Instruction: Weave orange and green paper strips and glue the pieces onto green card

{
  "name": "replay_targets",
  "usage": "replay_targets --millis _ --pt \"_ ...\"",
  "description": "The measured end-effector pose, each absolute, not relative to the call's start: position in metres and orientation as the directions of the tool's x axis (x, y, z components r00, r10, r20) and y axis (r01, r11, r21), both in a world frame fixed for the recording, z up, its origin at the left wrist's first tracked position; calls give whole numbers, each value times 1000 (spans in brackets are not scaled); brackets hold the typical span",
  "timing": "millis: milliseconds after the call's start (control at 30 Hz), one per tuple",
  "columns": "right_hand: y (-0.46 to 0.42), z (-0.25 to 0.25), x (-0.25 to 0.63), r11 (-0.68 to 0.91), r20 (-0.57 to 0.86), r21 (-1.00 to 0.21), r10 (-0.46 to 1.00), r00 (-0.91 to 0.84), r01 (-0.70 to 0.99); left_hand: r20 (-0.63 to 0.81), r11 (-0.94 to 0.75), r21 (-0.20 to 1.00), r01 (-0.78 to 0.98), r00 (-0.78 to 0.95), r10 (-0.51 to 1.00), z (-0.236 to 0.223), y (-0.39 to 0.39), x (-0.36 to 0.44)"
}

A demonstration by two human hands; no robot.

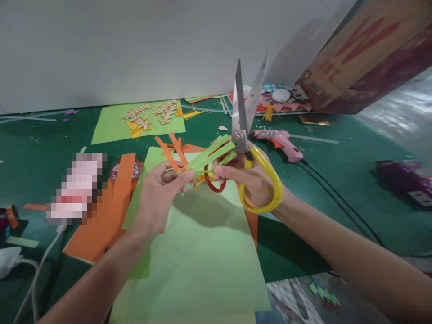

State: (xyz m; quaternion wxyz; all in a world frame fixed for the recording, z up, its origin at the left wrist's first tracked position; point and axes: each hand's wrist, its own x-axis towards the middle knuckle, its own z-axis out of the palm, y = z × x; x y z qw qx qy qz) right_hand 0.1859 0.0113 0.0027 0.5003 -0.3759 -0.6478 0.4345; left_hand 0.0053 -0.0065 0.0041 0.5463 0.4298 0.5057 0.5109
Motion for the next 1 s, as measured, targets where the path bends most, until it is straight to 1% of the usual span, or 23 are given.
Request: replay_targets --millis 67,133,367,467,733,833,1000 --pt "9 4 184 319 310 -948 915 -258 -7 -78 72 991 -113 -47 996 4 -7 5" --pt "7 5 182 309 306 -951 916 -258 -31 -52 45 993 -109 -62 997 4 -6 5" --pt "5 12 179 332 320 -943 919 -230 14 -19 11 993 -121 -71 997 2 -6 5" --pt "3 13 177 310 304 -951 925 -229 -12 -5 -3 992 -122 -63 998 1 -6 5" --pt "-3 13 173 221 230 -973 939 -254 -64 -48 40 991 -124 -69 996 3 -5 6" --pt "-3 10 174 219 232 -973 938 -259 -78 -62 51 989 -137 -74 995 3 -5 7" --pt "-4 4 172 191 234 -967 931 -282 -169 -72 58 982 -179 -74 995 1 -4 7"
